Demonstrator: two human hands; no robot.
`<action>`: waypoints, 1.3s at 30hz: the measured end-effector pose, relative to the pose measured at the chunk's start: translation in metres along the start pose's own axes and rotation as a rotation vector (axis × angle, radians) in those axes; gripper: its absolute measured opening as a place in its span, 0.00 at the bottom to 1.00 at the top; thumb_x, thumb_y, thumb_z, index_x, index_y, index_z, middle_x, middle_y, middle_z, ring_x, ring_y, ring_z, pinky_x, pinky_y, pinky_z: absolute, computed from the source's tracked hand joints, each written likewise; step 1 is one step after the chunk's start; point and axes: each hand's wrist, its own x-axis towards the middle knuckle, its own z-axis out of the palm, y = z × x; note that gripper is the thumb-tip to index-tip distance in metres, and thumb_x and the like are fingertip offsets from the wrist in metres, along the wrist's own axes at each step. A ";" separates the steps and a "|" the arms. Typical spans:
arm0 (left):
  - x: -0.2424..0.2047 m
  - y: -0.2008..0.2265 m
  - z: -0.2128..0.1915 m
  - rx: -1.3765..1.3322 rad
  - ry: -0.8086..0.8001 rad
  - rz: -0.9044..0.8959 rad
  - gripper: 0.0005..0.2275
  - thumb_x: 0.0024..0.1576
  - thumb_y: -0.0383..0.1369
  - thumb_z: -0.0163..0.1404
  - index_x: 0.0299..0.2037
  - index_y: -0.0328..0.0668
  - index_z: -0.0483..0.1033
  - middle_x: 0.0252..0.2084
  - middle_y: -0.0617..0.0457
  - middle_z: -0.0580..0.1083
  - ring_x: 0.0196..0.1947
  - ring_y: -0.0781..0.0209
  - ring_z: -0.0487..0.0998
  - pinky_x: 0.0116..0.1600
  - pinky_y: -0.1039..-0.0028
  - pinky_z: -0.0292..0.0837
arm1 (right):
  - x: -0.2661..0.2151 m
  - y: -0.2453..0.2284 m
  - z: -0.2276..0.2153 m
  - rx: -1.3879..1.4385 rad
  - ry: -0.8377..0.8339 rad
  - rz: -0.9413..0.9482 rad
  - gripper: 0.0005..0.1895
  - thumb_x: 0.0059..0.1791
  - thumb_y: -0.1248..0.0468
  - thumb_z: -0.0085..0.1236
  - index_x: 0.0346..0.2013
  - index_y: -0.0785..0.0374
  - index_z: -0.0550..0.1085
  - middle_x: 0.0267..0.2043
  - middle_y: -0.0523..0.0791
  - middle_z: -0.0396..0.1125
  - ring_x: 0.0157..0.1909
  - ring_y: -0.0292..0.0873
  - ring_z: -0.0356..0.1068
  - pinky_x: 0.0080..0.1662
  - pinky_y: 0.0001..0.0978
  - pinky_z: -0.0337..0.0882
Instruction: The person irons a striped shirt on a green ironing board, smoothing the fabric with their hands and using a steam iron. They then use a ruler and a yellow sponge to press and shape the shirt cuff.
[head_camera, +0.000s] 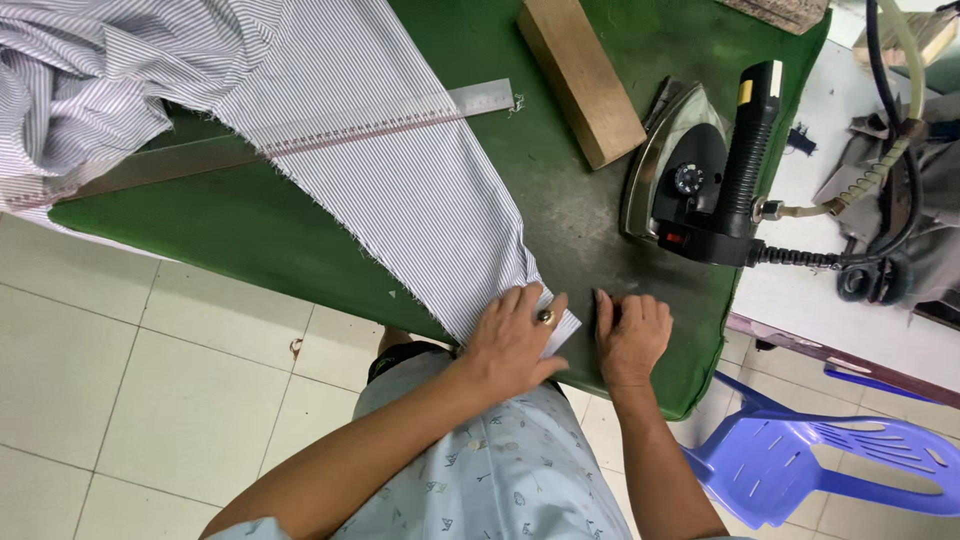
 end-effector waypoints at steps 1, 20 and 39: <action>0.004 0.000 0.003 0.057 0.006 -0.036 0.27 0.49 0.44 0.58 0.53 0.31 0.73 0.49 0.34 0.67 0.46 0.33 0.73 0.43 0.48 0.70 | 0.002 -0.001 -0.002 0.052 0.011 0.014 0.18 0.53 0.47 0.63 0.29 0.52 0.69 0.28 0.40 0.59 0.35 0.47 0.66 0.40 0.39 0.66; 0.015 -0.086 -0.035 -0.412 0.015 -0.905 0.15 0.62 0.43 0.50 0.39 0.37 0.82 0.29 0.40 0.80 0.38 0.38 0.83 0.38 0.57 0.75 | 0.060 -0.138 -0.096 0.994 -0.404 -0.233 0.35 0.41 0.50 0.73 0.56 0.68 0.74 0.46 0.54 0.74 0.52 0.58 0.74 0.51 0.49 0.70; -0.029 -0.075 -0.066 -0.754 -0.003 -0.961 0.33 0.65 0.57 0.43 0.41 0.23 0.81 0.35 0.28 0.79 0.38 0.40 0.82 0.39 0.54 0.80 | 0.067 -0.142 -0.078 0.979 -0.612 0.291 0.02 0.49 0.63 0.65 0.34 0.55 0.82 0.18 0.48 0.71 0.23 0.39 0.67 0.29 0.33 0.67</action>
